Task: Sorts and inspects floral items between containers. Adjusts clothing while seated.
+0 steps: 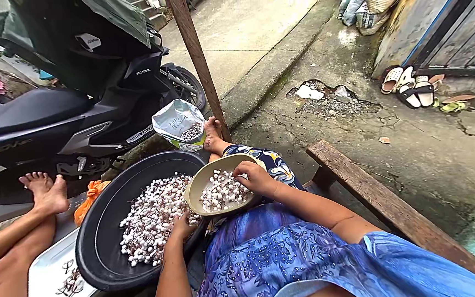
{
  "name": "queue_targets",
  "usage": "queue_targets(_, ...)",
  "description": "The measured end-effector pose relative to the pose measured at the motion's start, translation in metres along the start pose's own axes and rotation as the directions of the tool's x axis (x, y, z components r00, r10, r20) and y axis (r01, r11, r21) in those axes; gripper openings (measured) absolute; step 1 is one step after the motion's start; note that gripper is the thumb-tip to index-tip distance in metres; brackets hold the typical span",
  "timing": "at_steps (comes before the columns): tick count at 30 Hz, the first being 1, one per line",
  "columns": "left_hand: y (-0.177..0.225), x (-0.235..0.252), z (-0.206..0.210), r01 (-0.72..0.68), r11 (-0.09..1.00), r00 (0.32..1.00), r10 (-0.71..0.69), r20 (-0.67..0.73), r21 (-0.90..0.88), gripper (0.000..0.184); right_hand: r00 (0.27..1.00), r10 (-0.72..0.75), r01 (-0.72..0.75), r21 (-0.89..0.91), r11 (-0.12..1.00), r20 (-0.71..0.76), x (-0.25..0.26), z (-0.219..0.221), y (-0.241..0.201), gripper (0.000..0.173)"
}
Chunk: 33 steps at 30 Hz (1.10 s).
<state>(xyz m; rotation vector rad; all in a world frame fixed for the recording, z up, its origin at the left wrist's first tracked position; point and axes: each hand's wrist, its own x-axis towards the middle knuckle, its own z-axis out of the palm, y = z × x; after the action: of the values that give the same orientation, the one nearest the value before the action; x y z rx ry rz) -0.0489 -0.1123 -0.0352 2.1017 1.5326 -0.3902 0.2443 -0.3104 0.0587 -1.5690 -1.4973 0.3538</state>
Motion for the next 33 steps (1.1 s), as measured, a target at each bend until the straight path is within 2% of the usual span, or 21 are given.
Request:
queue_targets(4,0.007,-0.009,0.008,0.065,0.994,0.993,-0.056,-0.106,0.083,0.064,1.0,-0.006,0.006,-0.001,1.0,0.011,0.0,0.003,0.003,0.021)
queue_targets(8,0.008,-0.008,0.006,0.095,0.991,0.983,-0.078,-0.166,0.098,0.061,1.0,0.0,-0.001,0.005,1.0,0.008,-0.001,0.004,0.003,0.021)
queue_targets(11,0.007,-0.008,0.005,0.097,0.992,0.974,-0.076,-0.215,0.086,0.063,1.0,0.01,-0.01,0.007,1.0,0.022,0.0,0.004,0.002,0.021)
queue_targets(14,0.007,-0.006,0.007,0.108,0.989,0.964,-0.08,-0.252,0.1,0.074,1.0,0.012,-0.012,0.001,1.0,0.018,-0.002,0.005,0.004,0.022)
queue_targets(17,0.008,-0.005,0.006,0.142,0.98,0.975,-0.115,-0.188,0.136,0.079,1.0,-0.007,0.007,-0.014,1.0,-0.014,-0.002,0.007,0.008,0.021)
queue_targets(19,0.01,-0.005,0.006,0.135,0.983,0.982,-0.116,-0.15,0.124,0.073,0.999,-0.032,0.031,-0.031,0.999,-0.036,-0.003,0.008,0.012,0.019)
queue_targets(23,0.015,-0.005,0.006,0.128,0.991,0.973,-0.121,-0.195,0.027,0.053,0.996,-0.084,0.081,-0.065,0.995,-0.041,-0.004,0.008,0.022,0.018)
queue_targets(27,0.016,-0.001,0.008,0.147,0.988,0.962,-0.153,-0.228,-0.042,0.055,0.994,-0.11,0.109,-0.073,0.991,-0.014,-0.002,0.007,0.023,0.02)
queue_targets(33,0.015,0.005,0.011,0.13,0.991,0.964,-0.133,-0.228,-0.027,0.056,0.991,-0.135,0.133,-0.073,0.988,-0.022,-0.001,0.005,0.017,0.021)
